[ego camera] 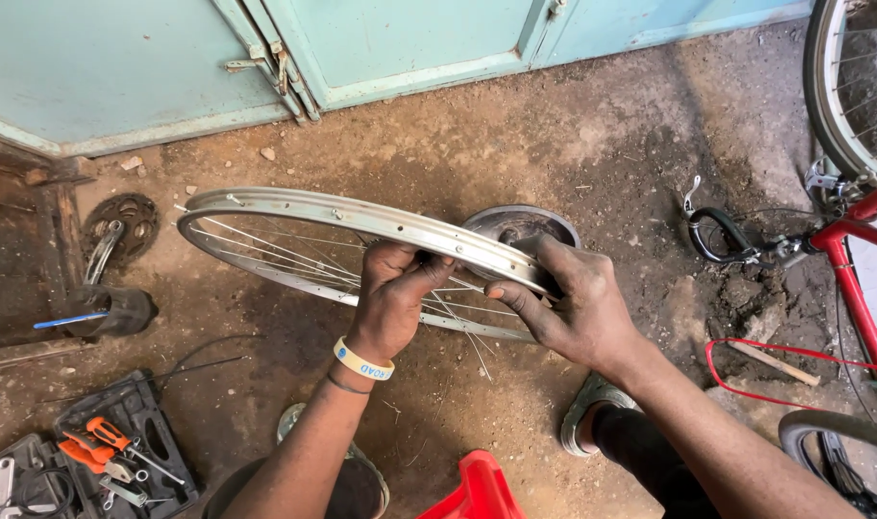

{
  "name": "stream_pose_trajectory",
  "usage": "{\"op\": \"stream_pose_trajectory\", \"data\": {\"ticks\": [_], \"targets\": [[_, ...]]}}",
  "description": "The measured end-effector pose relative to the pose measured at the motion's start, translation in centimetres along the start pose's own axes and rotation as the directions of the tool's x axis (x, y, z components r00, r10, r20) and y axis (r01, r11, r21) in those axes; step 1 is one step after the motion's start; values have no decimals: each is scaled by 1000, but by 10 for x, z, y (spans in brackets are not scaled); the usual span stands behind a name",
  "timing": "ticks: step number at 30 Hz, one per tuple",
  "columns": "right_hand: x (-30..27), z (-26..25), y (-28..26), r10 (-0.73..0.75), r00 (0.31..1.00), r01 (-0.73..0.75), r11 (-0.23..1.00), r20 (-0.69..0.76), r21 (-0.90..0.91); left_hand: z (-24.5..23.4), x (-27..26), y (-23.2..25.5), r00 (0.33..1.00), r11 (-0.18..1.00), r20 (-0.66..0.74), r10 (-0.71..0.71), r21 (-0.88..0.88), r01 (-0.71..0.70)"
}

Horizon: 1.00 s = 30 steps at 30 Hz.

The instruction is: The person is seated on a red stool, working on a bicycle wheel placed on the ground. They use their hands to manipulate the spokes and rim, adjusting the tension and alignment of the wheel components.

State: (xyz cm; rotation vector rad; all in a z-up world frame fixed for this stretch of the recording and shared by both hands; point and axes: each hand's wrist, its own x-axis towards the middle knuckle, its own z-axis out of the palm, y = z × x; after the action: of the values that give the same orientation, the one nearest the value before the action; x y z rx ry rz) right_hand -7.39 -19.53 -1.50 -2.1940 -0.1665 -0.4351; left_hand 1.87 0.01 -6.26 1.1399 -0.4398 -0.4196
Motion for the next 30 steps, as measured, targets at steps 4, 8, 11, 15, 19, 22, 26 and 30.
{"op": "stream_pose_trajectory", "data": {"ticks": [4, 8, 11, 15, 19, 22, 26, 30], "targets": [[3, -2, -5, 13, 1000, -13, 998, 9, -67, -6, 6, 9, 998, 997, 11, 63, 47, -64], [-8, 8, 6, 404, 910, -414, 895, -90, -166, -19, 13, 15, 987, 996, -143, 73, 66, -64], [-15, 15, 16, 614, 780, -626, 768, -123, -134, -23, 20, 38, 982, 994, -156, 110, 31, -106], [-32, 20, 57, 822, 558, -829, 551, -109, -89, -31, 20, 59, 992, 997, -115, 46, -59, -53], [-47, 21, 52, 830, 529, -848, 523, -178, -87, -29, 20, 59, 998, 981, -56, 40, -190, -50], [-62, 34, 28, 777, 512, -836, 549, -367, -4, -33, 19, 45, 995, 979, -73, 68, -185, -80], [-113, 86, 43, 597, 507, -713, 696, -621, 86, -35, 17, 41, 995, 976, -69, 79, -199, -91], [-121, 150, 13, 659, 698, -669, 740, -280, 75, -37, 12, 38, 998, 976, -55, 43, -210, -53]]}}
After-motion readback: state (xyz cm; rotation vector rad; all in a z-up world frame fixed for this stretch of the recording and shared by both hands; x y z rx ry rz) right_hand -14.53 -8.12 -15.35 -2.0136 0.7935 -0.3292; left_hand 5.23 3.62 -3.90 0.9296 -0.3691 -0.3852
